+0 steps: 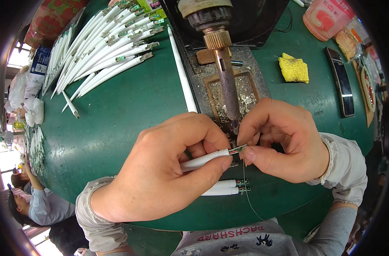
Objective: The person solders small electrical components onto the ends of white tubes on an assembly line using a soldering iron and solder wire.
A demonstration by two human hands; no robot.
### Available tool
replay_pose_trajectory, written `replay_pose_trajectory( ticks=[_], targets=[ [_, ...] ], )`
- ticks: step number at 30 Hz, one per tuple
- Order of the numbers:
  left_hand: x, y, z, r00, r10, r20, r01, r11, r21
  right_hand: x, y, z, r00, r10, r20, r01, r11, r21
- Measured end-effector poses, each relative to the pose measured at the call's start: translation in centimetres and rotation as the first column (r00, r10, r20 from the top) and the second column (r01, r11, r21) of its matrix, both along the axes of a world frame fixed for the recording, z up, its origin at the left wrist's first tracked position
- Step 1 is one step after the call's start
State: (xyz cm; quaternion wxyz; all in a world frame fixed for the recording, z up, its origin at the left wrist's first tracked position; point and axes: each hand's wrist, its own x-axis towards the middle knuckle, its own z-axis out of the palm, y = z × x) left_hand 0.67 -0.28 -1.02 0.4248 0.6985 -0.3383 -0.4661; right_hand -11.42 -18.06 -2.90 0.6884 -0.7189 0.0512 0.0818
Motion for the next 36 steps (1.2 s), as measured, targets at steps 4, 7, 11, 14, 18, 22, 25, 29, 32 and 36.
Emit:
replay_pose_trajectory(
  ticks=[4,7,11,14,18,22,25,29,32,36],
  targets=[
    [-0.02,-0.05,-0.02,1.0,0.001,0.004,-0.001,1.0,0.003,0.08,0.06,0.01,0.999,-0.011,-0.035,0.012,0.999,0.042],
    [-0.1,-0.15,0.09,1.0,0.014,-0.009,-0.013,1.0,0.018,0.16,-0.06,-0.03,0.996,-0.01,-0.084,0.018,0.995,0.098],
    [0.05,-0.17,-0.23,0.994,0.04,-0.099,-0.039,0.999,0.009,0.31,-0.19,-0.08,0.995,0.018,-0.099,-0.007,0.993,0.115],
    [0.08,-0.2,-0.13,0.99,0.042,-0.131,-0.039,0.999,0.026,0.31,-0.13,0.12,0.995,0.027,-0.095,-0.018,0.995,0.099],
    [0.07,-0.28,0.01,0.989,0.046,-0.142,-0.041,0.999,0.035,0.29,-0.11,0.16,0.997,0.05,-0.062,-0.048,0.998,0.029],
    [0.22,-0.35,-0.09,0.977,0.052,-0.208,-0.044,0.998,0.047,0.26,-0.11,0.08,0.997,0.06,-0.04,-0.059,0.998,0.018],
    [0.31,-0.36,-0.11,0.962,0.096,-0.256,-0.094,0.995,0.022,0.25,0.11,0.01,0.998,-0.013,-0.066,0.023,0.99,0.142],
    [0.46,-0.75,0.37,0.941,0.165,-0.294,-0.162,0.986,0.034,0.3,-0.11,0.65,0.989,-0.141,-0.046,0.148,0.958,0.246],
    [0.58,-0.51,-0.04,0.945,0.181,-0.271,-0.199,0.979,-0.04,0.35,-0.34,0.18,0.996,-0.076,0.053,0.074,0.996,0.044],
    [0.6,-0.71,-0.1,0.933,0.186,-0.307,-0.227,0.968,-0.104,0.34,0.31,0.42,0.985,-0.138,0.102,0.122,0.981,0.15]
  ],
)
